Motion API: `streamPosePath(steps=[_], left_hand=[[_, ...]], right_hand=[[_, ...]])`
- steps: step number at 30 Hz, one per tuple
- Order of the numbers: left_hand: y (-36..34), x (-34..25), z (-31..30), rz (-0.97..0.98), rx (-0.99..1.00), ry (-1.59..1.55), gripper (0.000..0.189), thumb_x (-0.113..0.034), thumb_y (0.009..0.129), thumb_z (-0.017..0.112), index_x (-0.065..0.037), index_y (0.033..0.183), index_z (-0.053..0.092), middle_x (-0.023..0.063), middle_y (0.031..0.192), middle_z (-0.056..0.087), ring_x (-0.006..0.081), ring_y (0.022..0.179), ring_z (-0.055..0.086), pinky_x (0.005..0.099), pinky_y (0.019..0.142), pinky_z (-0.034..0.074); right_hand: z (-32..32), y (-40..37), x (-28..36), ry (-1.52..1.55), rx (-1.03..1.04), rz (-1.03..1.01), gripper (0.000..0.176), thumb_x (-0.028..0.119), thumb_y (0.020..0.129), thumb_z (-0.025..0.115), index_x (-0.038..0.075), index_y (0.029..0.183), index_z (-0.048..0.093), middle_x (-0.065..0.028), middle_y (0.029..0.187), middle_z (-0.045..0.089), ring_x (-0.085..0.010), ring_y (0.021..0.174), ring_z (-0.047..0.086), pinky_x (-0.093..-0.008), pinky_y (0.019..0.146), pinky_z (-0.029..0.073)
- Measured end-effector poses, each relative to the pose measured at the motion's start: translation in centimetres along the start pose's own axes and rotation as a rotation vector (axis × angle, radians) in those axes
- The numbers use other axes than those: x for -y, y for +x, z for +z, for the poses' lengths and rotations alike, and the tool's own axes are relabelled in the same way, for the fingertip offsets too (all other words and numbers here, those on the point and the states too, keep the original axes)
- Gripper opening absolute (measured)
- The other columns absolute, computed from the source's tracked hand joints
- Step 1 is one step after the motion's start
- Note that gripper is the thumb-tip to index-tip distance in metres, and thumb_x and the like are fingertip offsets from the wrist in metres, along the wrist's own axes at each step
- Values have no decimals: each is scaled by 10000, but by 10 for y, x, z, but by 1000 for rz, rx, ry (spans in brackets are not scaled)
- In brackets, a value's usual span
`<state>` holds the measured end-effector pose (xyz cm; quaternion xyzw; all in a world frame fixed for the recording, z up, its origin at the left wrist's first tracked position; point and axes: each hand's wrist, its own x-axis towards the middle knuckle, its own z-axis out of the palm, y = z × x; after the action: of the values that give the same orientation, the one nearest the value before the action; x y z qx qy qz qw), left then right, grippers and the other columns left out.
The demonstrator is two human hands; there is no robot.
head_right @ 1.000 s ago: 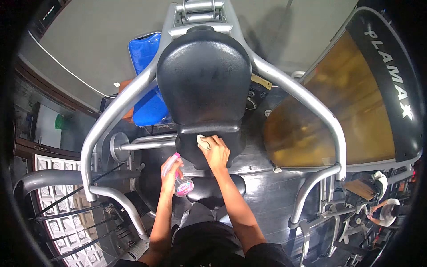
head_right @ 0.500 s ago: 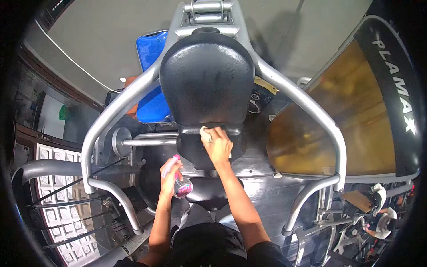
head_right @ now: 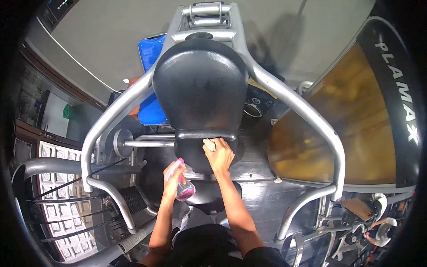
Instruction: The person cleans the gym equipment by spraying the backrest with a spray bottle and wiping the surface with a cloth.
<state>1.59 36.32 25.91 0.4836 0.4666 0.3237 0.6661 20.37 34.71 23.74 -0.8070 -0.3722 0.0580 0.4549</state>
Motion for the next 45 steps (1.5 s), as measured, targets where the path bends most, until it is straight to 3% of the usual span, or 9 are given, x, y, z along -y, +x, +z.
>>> streamPosePath(steps=[4,9,14,18,20,24,25,40,45], left_hand=[[-1,-1,6,6,-4,-6,164,-188,906,624,-25,915,637,68,794,622,102,466,519,241,462,373],[1,-1,8,3,-4,-24,186,-207,895,668,-22,922,659,49,805,628,79,482,521,224,426,382],[2,-5,11,2,-8,-13,184,-207,897,665,-25,924,658,55,799,633,80,475,521,226,429,382],[2,-2,11,25,-13,-31,178,-199,895,665,-24,927,659,58,788,633,82,471,524,226,430,384],[1,-2,11,25,-12,-28,174,-193,894,665,-23,929,660,58,787,633,83,470,525,226,429,384],[-5,-5,14,14,-11,-5,154,-180,894,649,-26,912,649,58,787,628,91,467,521,235,439,381],[-6,-6,16,7,-16,12,154,-186,897,633,-32,894,636,57,785,623,101,463,518,242,451,378],[-12,0,28,-11,-11,-15,180,-211,891,670,-33,916,654,44,795,631,77,470,508,230,434,379],[-10,-1,26,-14,-11,-24,181,-211,892,670,-33,919,655,52,800,632,80,474,508,229,437,379]], right_hand=[[-1,13,12,104,-106,52,213,169,714,792,115,909,727,-71,839,690,-295,771,679,-391,694,521],[2,15,10,-78,-44,-123,245,165,686,810,173,912,715,-21,869,649,-254,829,658,-410,677,529],[2,-16,-12,-96,-1,-114,273,155,660,830,203,903,716,4,867,632,-236,836,650,-405,687,536],[-8,-25,-25,-62,2,-42,247,144,665,827,186,890,732,-16,838,648,-255,788,663,-405,681,536],[-21,-14,-12,90,-31,104,239,137,678,812,151,905,739,-48,830,668,-280,776,672,-394,688,529],[-28,30,-2,-18,-101,-7,245,186,697,797,106,922,738,-87,863,692,-311,788,682,-399,682,528],[-26,36,-6,-20,-50,50,240,181,699,797,119,924,743,-79,883,696,-308,823,682,-403,706,531],[-19,-11,-21,-94,33,-101,302,134,668,823,200,957,765,-7,835,659,-249,784,675,-367,684,526],[-30,-25,-34,30,39,93,297,112,682,813,179,967,767,-27,875,686,-241,797,682,-359,714,531]])
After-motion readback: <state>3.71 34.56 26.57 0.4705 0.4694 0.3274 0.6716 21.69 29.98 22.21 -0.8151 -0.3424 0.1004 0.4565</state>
